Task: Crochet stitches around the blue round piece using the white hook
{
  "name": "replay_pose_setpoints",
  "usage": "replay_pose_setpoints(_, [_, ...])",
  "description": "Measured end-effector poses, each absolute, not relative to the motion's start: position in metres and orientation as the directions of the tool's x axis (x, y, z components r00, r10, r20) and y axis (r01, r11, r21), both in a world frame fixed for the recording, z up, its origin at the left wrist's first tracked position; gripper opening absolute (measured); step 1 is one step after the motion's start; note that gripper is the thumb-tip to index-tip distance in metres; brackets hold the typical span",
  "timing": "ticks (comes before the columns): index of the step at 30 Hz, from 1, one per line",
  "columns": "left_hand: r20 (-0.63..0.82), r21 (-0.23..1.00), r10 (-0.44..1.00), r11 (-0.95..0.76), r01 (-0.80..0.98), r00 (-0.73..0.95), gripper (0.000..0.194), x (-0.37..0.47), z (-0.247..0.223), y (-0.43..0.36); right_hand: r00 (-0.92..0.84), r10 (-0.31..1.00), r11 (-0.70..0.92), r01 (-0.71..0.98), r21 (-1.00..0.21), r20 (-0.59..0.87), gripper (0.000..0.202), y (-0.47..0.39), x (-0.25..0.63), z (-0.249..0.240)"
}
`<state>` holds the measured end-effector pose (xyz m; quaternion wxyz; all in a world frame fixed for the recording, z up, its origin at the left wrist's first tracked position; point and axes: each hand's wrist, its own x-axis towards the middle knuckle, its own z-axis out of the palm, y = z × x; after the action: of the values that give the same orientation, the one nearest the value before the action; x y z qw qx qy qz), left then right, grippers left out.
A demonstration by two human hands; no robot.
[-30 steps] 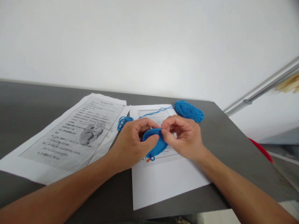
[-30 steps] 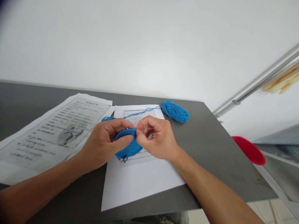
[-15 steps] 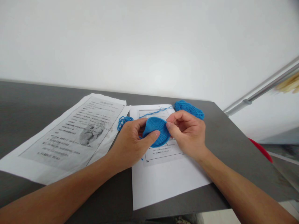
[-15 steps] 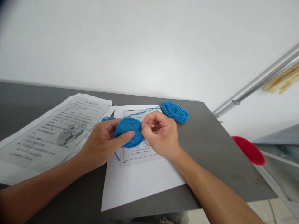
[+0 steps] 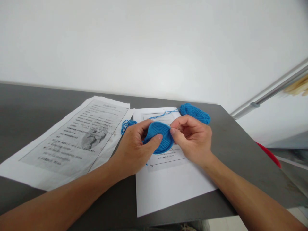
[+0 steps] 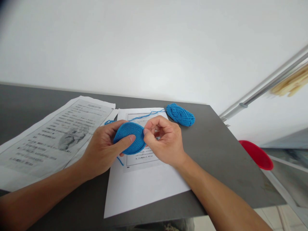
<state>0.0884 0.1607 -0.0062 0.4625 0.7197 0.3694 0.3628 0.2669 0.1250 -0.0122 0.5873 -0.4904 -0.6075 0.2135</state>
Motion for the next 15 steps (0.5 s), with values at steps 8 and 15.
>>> replay_pose_setpoints(8, [0.191, 0.921, 0.835, -0.335, 0.200, 0.516, 0.011, 0.0865, -0.0097, 0.1613, 0.161, 0.855, 0.421, 0.340, -0.841, 0.493, 0.008, 0.1238, 0.2673, -0.0094])
replay_pose_setpoints(15, [0.138, 0.961, 0.815, -0.247, 0.123, 0.562, 0.009, 0.0865, -0.0135, 0.1619, 0.147, 0.837, 0.451, 0.360, -0.817, 0.527, 0.008, 0.1232, 0.2690, -0.0093])
